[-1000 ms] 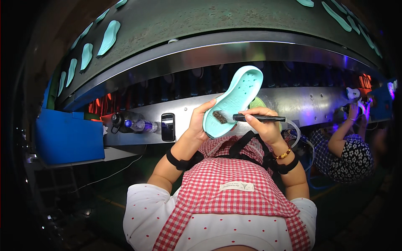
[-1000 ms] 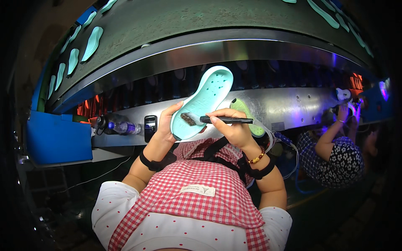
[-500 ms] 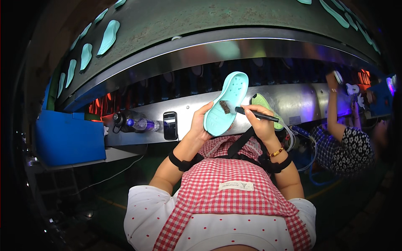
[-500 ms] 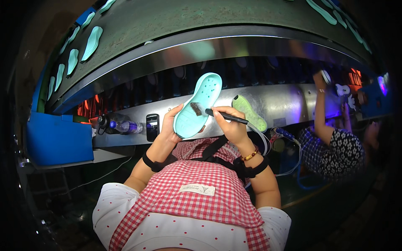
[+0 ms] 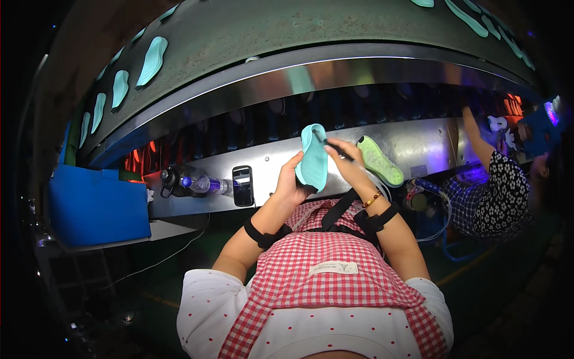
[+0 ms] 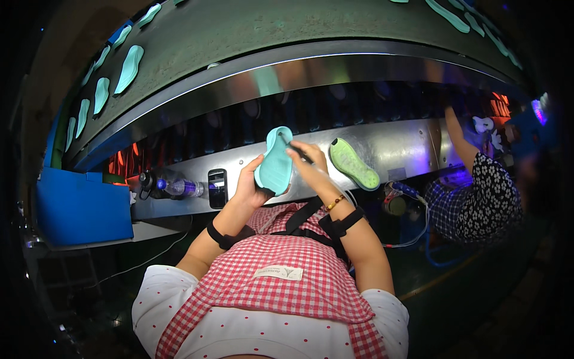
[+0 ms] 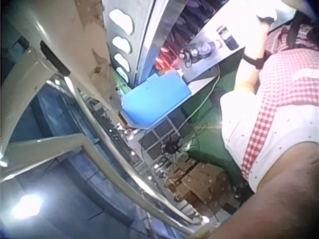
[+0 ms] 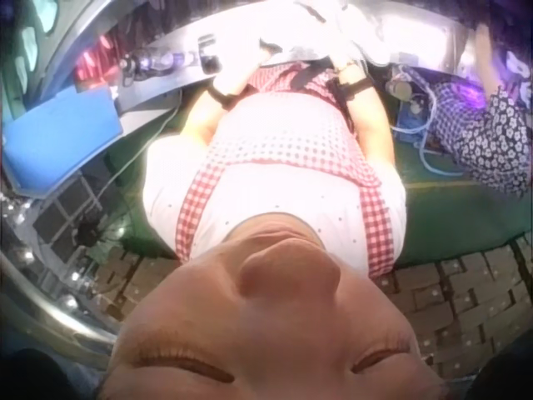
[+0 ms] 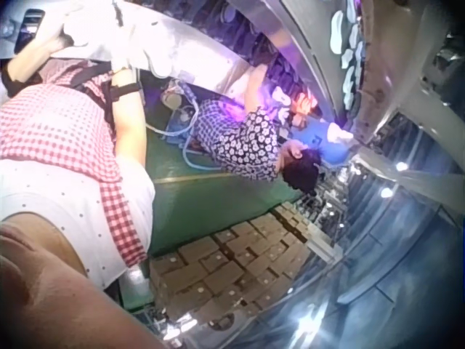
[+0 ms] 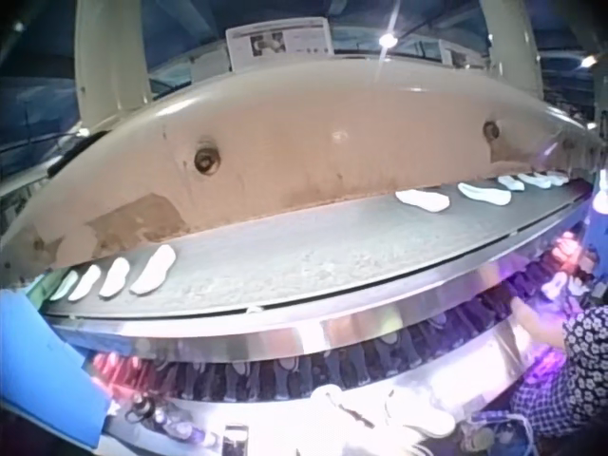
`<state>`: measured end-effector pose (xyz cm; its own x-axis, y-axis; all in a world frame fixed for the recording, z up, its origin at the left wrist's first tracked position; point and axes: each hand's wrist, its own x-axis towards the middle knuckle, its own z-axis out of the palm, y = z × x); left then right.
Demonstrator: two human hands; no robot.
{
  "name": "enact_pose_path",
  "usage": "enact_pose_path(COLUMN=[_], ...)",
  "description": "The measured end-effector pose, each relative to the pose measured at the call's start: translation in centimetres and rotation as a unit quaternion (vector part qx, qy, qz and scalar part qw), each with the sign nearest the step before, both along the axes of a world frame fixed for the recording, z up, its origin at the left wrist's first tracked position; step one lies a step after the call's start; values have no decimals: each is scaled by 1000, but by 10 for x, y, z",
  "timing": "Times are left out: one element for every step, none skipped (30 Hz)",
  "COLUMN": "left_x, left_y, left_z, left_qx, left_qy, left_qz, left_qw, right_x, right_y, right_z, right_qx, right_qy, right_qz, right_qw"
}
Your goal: Apply adhesive or sealant to shoe outsoles using a brush.
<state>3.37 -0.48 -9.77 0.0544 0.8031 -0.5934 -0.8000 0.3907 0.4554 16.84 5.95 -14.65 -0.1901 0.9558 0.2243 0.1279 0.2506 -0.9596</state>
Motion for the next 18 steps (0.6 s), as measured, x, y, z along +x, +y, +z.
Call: enact_pose_path(left_x=[-4, -5, -4, -4, -3, -4, -5, -9, -14, -21, -29, -33, -38, -39, -39, -38, -37, -35], left_y=[3, 5, 3, 0, -2, -4, -4, -3, 2, 5, 8, 10, 6, 2, 2, 2, 5, 6], left_z=[-7, -8, -8, -7, -6, -5, -7, -16, -29, -40, -32, -33, -28, -15, -8, -3, 1, 1], left_qx=[-2, -5, -4, -3, 15, 33, 30, 32, 40, 47, 47, 59, 67, 74, 73, 78, 85, 85], left_qy=[-4, -7, -13, -13, 19, 52, 4, 4, 20, 36, 1, -2, 4, 12, 12, -5, -23, -23], left_qz=[-18, -34, -29, -30, -37, -44, -58, -58, -38, -18, -37, -23, -53, -83, -82, -86, -89, -90], left_qw=[1000, 999, 999, 999, 999, 997, 998, 998, 998, 998, 998, 998, 996, 994, 994, 993, 992, 992], right_x=[2, 0, 1, 2, 4, 7, 9, 10, 10, 9, 7, 10, 11, 15, 22, 31, 41, 49], right_y=[-3, -8, -12, -15, -17, -18, -19, -23, -28, -34, -41, -45, -41, -37, -30, -27, -24, -20], right_z=[2, 4, 8, 13, 15, 17, 19, 22, 27, 32, 39, 46, 42, 40, 48, 56, 59, 61], right_qx=[-11, 9, 29, 50, 51, 67, 83, 85, 49, 12, -9, 5, -43, -90, -102, -114, -126, -140], right_qy=[-33, -92, -113, -134, -134, -118, -102, -102, -67, -31, -24, -53, 19, 92, 110, 115, 132, 148], right_qz=[60, 72, 77, 82, 81, 80, 79, 79, 105, 130, 163, 189, 201, 211, 220, 218, 229, 239], right_qw=[998, 993, 990, 986, 986, 987, 988, 988, 991, 991, 986, 980, 978, 969, 964, 962, 956, 949])
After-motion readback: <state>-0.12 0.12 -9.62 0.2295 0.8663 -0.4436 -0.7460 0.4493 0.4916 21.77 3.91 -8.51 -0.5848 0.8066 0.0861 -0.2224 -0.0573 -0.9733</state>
